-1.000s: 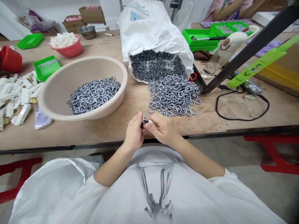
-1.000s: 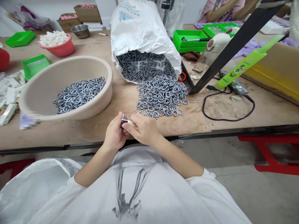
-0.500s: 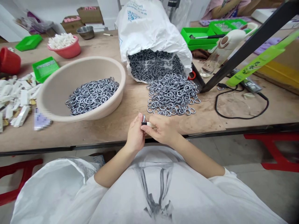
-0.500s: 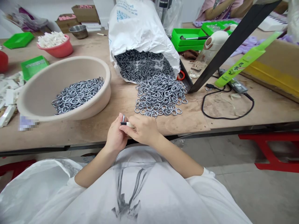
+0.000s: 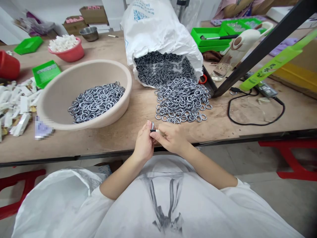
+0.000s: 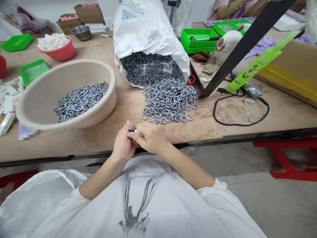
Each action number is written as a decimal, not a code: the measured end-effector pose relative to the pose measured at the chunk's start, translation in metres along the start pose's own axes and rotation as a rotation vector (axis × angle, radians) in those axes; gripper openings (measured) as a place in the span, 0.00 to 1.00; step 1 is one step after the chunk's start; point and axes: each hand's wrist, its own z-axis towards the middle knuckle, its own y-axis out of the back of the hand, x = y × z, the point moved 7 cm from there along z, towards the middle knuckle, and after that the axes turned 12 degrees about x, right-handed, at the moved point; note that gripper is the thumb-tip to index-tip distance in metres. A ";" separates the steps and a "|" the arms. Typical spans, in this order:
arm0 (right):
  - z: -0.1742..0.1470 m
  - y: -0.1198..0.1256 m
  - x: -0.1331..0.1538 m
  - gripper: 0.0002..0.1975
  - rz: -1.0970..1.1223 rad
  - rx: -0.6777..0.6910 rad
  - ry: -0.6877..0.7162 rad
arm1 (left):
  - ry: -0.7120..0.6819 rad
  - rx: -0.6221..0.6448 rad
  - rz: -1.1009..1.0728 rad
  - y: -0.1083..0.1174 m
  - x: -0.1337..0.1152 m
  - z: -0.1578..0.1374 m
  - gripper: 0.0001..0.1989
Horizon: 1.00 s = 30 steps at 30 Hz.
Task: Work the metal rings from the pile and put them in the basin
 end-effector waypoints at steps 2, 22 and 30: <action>0.000 -0.004 -0.003 0.26 0.052 -0.002 -0.038 | 0.005 0.002 -0.014 0.001 0.002 0.002 0.24; 0.042 -0.008 -0.064 0.09 -0.098 0.157 -0.357 | 0.001 -0.013 -0.024 0.044 -0.025 0.017 0.11; 0.014 -0.041 -0.036 0.17 1.086 -0.008 -0.231 | 0.071 0.092 0.025 0.009 0.001 0.010 0.23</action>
